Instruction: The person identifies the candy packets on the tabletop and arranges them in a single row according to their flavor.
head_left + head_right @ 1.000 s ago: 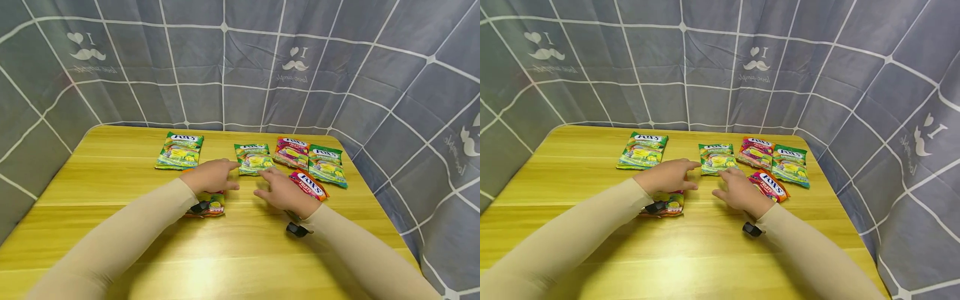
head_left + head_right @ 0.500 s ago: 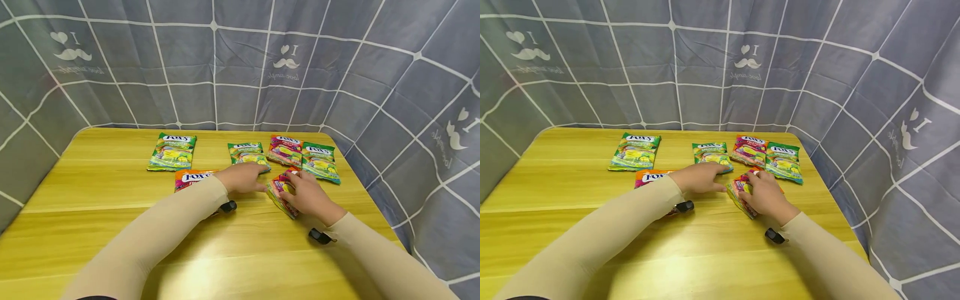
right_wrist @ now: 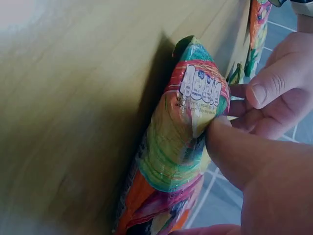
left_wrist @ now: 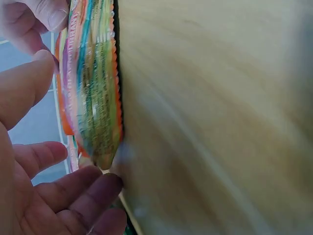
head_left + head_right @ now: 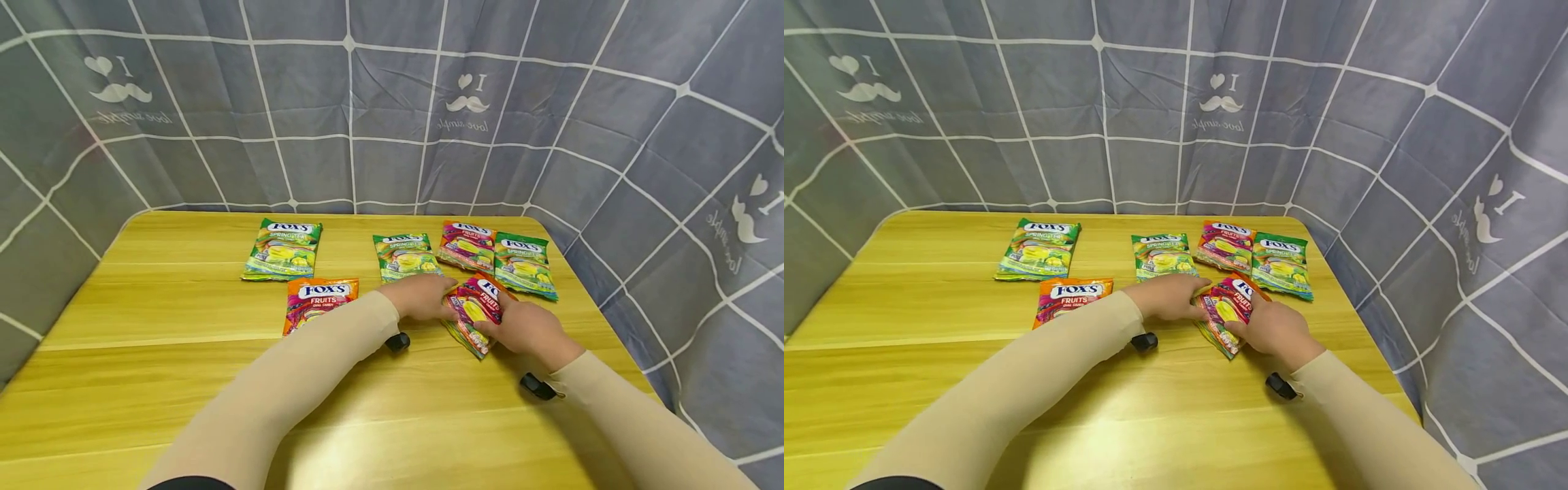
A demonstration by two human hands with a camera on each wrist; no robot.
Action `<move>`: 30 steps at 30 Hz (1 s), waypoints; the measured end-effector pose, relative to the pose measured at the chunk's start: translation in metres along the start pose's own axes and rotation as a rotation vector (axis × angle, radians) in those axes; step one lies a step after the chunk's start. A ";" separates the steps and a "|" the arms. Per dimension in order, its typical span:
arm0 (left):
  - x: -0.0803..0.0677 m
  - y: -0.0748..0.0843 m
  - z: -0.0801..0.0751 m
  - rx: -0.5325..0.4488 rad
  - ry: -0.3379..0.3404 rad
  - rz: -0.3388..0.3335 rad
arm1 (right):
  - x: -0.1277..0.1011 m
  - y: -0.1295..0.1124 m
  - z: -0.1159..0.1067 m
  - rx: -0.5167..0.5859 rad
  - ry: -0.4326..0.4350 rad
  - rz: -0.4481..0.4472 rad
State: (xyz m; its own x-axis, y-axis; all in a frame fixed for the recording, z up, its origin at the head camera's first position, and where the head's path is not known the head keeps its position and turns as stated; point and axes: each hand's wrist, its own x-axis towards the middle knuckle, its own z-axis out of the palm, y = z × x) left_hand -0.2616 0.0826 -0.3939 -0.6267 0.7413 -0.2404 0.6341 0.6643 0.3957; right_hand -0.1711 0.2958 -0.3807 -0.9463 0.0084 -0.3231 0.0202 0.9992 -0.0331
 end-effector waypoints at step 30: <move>0.012 0.019 0.011 -0.118 0.058 -0.030 | -0.001 0.001 0.003 0.167 -0.074 -0.027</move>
State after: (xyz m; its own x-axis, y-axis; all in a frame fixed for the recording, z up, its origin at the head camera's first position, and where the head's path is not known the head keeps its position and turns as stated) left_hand -0.2524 0.1049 -0.3992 -0.6718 0.7125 -0.2028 0.5593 0.6673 0.4918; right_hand -0.1692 0.2966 -0.3830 -0.9212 -0.0270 -0.3880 0.0543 0.9789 -0.1970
